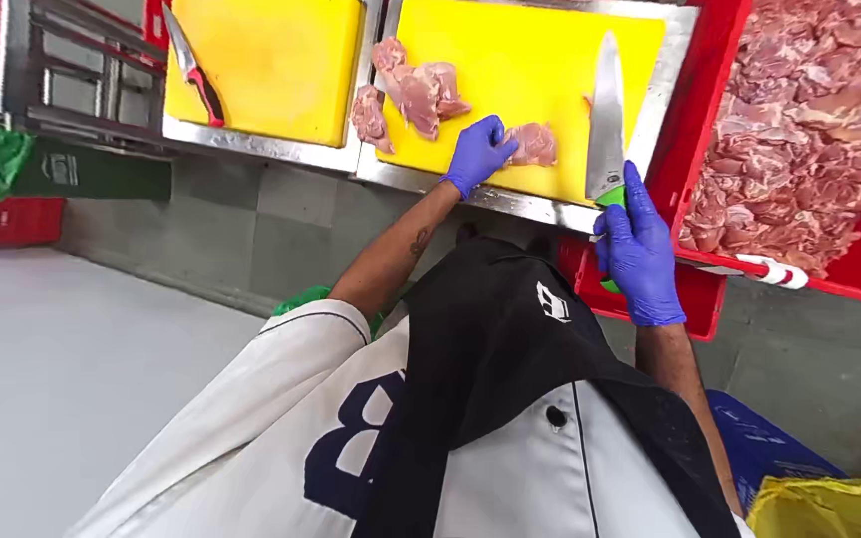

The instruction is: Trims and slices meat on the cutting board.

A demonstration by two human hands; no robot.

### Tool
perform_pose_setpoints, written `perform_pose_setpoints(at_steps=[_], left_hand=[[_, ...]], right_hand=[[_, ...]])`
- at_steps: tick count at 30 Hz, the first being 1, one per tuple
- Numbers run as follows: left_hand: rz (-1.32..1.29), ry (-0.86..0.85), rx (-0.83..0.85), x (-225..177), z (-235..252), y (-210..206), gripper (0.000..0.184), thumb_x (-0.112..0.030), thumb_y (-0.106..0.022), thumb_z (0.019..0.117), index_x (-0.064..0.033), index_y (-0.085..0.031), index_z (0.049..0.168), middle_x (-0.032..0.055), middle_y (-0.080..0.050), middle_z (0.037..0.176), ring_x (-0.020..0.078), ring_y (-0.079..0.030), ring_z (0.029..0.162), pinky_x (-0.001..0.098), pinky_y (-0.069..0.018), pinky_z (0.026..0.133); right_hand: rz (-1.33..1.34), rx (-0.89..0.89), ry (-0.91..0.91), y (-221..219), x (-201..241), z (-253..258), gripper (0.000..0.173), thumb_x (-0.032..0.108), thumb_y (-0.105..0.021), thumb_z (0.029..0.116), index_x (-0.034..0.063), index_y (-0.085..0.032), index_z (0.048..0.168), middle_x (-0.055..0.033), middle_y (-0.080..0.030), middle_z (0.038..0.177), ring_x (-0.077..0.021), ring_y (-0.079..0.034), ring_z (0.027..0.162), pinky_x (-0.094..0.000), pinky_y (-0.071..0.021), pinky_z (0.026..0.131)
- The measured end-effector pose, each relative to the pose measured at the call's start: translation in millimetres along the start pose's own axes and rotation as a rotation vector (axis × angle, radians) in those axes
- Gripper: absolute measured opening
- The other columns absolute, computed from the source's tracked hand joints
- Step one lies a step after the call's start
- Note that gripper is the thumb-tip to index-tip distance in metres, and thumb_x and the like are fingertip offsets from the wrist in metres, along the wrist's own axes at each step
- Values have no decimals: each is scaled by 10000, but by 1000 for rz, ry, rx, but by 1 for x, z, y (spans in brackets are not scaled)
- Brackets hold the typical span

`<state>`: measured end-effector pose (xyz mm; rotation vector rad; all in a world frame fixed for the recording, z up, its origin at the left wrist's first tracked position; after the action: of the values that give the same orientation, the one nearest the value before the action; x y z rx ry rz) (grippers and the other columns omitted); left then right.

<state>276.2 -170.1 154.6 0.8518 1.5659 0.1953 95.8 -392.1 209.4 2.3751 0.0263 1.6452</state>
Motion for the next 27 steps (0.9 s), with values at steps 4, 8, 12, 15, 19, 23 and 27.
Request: perform_pose_setpoints(at_steps=[4,8,12,15,19,23,27], left_hand=[[221,92,68,10,7,11,338,-336,-747,912,-23,-673,1017,142,-697,910,296,-691,875,525,-567,830],[255,67,32,21,16,22,333,-343,-752,894,-51,-680,1036,106,-712,906,268,-702,866,511,-577,828],[182,-258,-61,30,14,22,224,-98,-641,907,-41,-708,1114,130,-695,1140,225,-690,966,383,-587,833],[153,-391,-54,33,10,16,182,-159,-660,952,-35,-731,1064,144,-693,1127,230,-686,1010,357,-578,859],[254,-470,-12,32,11,7,188,-195,-660,945,-63,-752,1042,121,-705,1121,271,-658,1120,401,-529,996],[322,-457,1,29,11,5,199,-201,-640,955,-76,-752,1061,112,-703,1124,293,-649,1113,403,-528,980],[341,-444,-26,29,12,4,208,-167,-639,943,-65,-756,1080,107,-716,1140,288,-661,1111,392,-531,984]], right_hand=[[85,255,-194,-30,-34,6,514,233,-406,1110,288,-338,1616,-22,-627,829,-112,-463,456,-262,-418,385],[-74,92,-128,-40,-41,4,513,248,-394,1110,238,-330,1619,-4,-620,816,-100,-471,471,-267,-428,401],[-668,40,135,-60,-6,-18,520,258,-360,1096,209,-358,1614,-121,-705,895,-245,-664,737,-467,-553,717],[-864,94,144,-70,4,-35,521,240,-352,1088,167,-375,1603,-188,-721,945,-361,-710,829,-547,-554,742],[-985,107,75,-75,10,-46,516,243,-335,1092,186,-375,1604,-174,-714,947,-362,-709,803,-530,-554,668],[-1044,117,53,-74,11,-44,523,244,-318,1089,199,-364,1608,-176,-709,966,-369,-711,809,-542,-549,649],[-968,114,97,-87,15,-7,539,234,-347,1091,226,-307,1628,-170,-694,868,-376,-695,774,-563,-547,670]])
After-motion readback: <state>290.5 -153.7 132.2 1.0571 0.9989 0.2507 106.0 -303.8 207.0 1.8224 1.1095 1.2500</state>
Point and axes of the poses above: each hand's wrist, its own z-axis towards the middle knuckle, its own y-axis out of the back of the hand, x = y × z, the point moved 2 cm from there along z, towards the middle knuckle
